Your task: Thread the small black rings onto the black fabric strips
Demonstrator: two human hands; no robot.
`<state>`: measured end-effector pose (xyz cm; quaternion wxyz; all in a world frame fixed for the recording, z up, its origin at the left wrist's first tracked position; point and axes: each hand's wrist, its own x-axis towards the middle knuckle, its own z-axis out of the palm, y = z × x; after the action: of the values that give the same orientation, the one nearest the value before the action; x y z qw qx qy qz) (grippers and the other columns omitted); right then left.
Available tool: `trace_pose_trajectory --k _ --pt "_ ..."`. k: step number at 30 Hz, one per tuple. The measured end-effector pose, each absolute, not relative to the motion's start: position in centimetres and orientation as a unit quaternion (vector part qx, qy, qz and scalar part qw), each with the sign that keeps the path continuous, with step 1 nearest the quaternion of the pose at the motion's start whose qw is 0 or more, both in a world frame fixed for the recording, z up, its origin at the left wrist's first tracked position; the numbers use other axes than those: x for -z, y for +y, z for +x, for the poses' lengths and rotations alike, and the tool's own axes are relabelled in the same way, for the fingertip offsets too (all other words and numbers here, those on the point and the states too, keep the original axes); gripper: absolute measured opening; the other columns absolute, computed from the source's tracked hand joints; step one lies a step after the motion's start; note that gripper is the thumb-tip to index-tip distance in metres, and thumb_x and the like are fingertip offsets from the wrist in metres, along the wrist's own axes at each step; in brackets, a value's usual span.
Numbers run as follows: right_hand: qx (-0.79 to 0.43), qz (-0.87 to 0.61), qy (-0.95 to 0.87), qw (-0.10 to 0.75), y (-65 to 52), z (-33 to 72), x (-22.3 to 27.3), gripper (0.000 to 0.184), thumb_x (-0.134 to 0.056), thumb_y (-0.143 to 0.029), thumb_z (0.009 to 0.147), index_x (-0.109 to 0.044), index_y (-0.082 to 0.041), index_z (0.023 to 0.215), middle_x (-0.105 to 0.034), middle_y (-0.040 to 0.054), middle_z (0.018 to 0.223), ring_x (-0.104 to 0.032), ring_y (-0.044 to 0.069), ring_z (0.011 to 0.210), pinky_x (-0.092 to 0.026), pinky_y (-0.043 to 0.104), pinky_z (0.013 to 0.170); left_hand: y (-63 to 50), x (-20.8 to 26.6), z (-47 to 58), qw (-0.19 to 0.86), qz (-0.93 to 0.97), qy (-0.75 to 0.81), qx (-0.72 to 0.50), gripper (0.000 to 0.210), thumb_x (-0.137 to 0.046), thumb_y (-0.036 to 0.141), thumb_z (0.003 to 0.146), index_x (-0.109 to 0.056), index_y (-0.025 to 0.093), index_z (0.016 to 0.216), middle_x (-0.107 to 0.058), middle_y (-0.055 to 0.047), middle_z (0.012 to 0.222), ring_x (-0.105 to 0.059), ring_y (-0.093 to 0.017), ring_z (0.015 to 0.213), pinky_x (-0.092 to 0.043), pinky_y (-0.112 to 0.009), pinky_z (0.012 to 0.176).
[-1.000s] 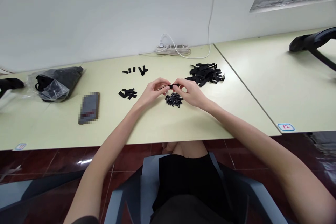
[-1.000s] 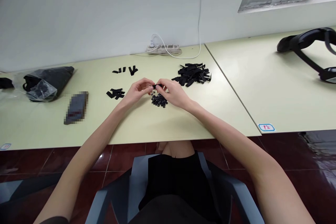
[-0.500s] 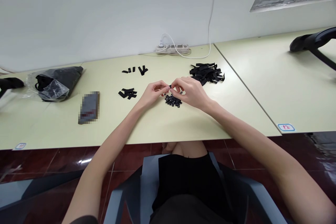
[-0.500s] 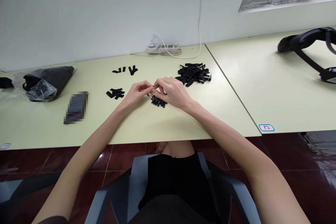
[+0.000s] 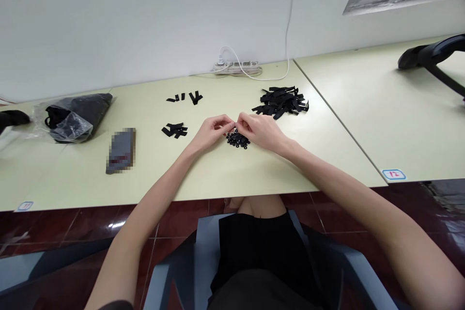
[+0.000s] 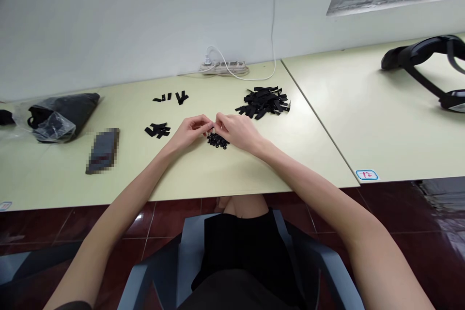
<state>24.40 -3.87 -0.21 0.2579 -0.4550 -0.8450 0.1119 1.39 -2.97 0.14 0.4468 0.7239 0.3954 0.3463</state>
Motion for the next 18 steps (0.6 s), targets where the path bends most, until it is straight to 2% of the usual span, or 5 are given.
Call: trace_pose_trajectory --k 4,18 --pt "-0.119 -0.442 -0.855 0.243 -3.9 24.5 0.1 0.019 -0.055 -0.032 0.116 -0.066 -0.022 0.103 -0.075 0.0043 0.083 -0.056 0.019 0.069 -0.028 0.033 0.068 -2.9 0.0 1.4 0.450 0.725 0.393 -0.342 0.040 -0.078 0.060 0.102 -0.081 0.020 0.097 -0.075 -0.007 0.100 -0.065 -0.020 0.091 -0.053 -0.036 0.085" --pt "-0.073 -0.434 -0.863 0.248 -3.2 24.4 1.6 0.017 -0.054 -0.019 0.107 -0.064 -0.022 0.094 -0.071 0.0041 0.075 -0.053 0.019 0.065 -0.025 0.034 0.065 -2.8 0.4 1.5 0.446 0.738 0.380 -0.335 0.047 -0.078 0.066 0.100 -0.078 0.019 0.096 -0.077 -0.008 0.101 -0.064 -0.020 0.087 -0.053 -0.035 0.083"
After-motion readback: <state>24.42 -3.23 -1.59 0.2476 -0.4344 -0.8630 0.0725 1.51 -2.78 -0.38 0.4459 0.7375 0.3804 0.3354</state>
